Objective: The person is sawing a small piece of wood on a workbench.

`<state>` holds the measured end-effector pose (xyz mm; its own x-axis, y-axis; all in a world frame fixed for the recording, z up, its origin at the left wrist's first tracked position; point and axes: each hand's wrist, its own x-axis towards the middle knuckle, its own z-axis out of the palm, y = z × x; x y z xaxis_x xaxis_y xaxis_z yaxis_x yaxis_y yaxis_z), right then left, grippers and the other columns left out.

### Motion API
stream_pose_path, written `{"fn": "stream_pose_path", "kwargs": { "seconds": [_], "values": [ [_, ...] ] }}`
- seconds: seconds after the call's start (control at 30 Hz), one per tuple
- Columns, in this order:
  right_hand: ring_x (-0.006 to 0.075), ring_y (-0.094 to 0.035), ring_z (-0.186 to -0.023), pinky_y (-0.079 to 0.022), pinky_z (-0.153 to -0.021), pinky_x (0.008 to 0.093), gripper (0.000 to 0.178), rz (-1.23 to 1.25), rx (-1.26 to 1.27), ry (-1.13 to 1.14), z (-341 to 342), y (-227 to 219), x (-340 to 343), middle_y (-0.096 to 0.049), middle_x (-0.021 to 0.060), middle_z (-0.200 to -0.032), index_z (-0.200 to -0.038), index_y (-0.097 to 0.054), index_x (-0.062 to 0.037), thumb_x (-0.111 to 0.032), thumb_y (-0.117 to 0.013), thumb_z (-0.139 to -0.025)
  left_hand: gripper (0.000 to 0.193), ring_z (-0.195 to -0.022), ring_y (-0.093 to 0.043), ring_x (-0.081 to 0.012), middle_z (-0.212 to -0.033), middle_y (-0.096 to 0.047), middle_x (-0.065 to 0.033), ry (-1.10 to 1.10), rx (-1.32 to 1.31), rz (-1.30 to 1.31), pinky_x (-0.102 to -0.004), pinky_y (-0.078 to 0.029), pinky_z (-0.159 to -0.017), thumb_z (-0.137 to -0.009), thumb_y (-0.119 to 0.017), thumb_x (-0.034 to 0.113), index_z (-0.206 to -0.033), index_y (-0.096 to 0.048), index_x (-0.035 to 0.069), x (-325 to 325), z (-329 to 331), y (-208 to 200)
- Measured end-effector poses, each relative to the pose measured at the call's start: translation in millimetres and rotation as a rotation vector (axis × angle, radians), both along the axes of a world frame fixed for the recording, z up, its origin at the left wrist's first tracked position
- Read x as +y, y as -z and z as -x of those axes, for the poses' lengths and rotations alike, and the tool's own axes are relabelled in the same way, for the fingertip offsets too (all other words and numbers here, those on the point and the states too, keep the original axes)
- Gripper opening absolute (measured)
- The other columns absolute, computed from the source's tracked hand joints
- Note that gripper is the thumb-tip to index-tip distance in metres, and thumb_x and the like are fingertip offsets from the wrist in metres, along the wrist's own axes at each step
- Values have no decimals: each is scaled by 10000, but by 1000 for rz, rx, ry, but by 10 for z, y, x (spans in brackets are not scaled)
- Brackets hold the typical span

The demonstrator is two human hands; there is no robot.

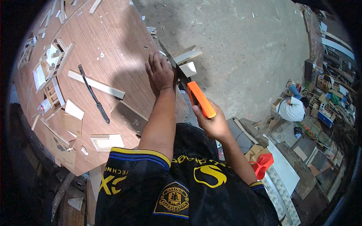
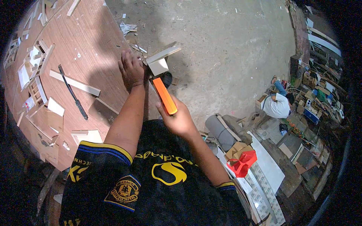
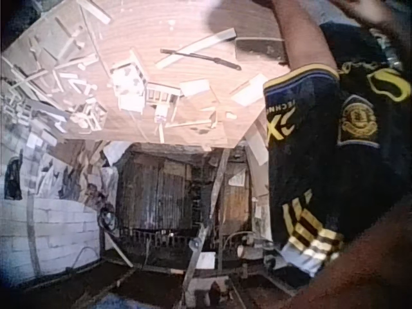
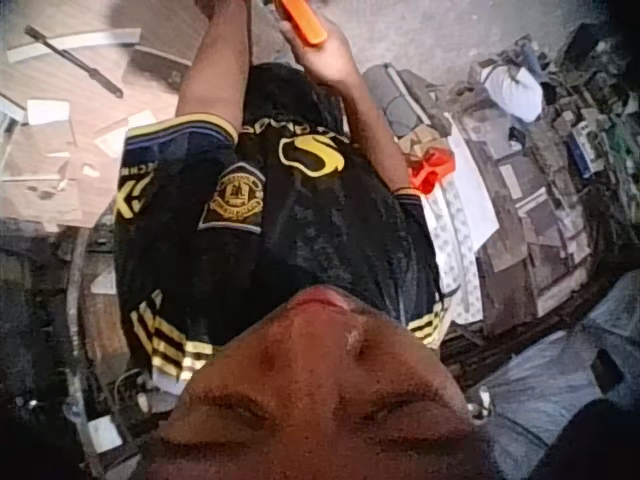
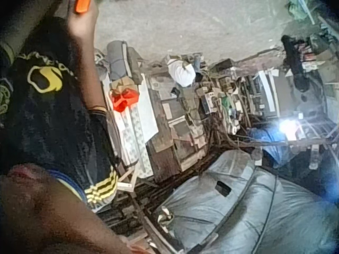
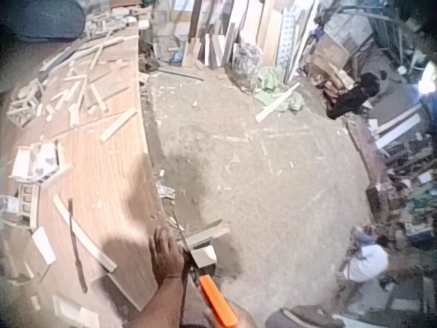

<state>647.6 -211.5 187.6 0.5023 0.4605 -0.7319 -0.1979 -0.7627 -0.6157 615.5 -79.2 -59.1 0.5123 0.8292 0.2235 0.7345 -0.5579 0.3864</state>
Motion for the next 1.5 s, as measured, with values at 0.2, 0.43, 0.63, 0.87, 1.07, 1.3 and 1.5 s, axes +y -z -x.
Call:
{"fn": "stream_pose_path", "kwargs": {
  "seconds": [0.2,0.43,0.63,0.87,1.07,1.3,1.5],
  "values": [
    [306,-646,-894,-488,-799,369,328,8,-124,-177,106,-795,-56,-643,196,-954,-1164,-542,-15,-210,-627,-914,161,-1358,-381,-262,-1300,-511,-37,1,119,71,-562,-279,-1086,-853,-576,174,-998,-646,193,-31,82,-68],
    [252,-615,-803,-480,-761,328,246,-57,-175,-127,142,-348,-23,-623,156,-880,-1107,-552,-15,-148,-621,-911,167,-1352,-391,-278,-1335,-492,-39,27,-39,5,-579,-306,-1072,-845,-564,137,-971,-652,203,-41,9,35],
    [232,-601,-781,-475,-731,329,230,58,-71,-96,115,-424,-21,-603,141,-853,-1078,-544,-12,-147,-623,-911,147,-1387,-346,-293,-1403,-479,-44,10,28,97,-552,-206,-1123,-887,-520,194,-978,-634,175,-115,117,-69],
    [146,-557,-749,-466,-708,297,197,-7,-105,-214,-151,-308,121,-573,91,-798,-1042,-556,-12,-134,-634,-907,151,-1376,-366,-291,-1371,-508,-32,24,118,6,-537,-234,-1105,-882,-523,196,-984,-628,157,-65,55,-56],
    [162,-560,-752,-473,-715,311,211,-28,-75,-147,-108,-202,325,-579,99,-801,-1052,-542,-15,-143,-631,-908,252,-1352,-388,-290,-1347,-482,-31,-68,114,-86,-565,-233,-1096,-880,-533,234,-1100,-581,121,227,2,135],
    [100,-491,-725,-443,-671,267,250,-5,-68,-197,-251,-211,592,-537,7,-792,-1128,-549,-10,-141,-620,-927,274,-1375,-346,-311,-1395,-449,-25,-153,84,-77,-587,-216,-1102,-894,-528,254,-1149,-565,160,471,-104,132],
    [356,-616,-825,-482,-758,387,274,-52,-145,-224,-104,-648,551,-626,205,-918,-1125,-538,-26,-180,-614,-911,310,-1382,-330,-335,-1445,-418,-24,-142,147,-31,-579,-236,-1086,-893,-553,293,-1178,-592,179,474,-81,-19]
  ]
}}
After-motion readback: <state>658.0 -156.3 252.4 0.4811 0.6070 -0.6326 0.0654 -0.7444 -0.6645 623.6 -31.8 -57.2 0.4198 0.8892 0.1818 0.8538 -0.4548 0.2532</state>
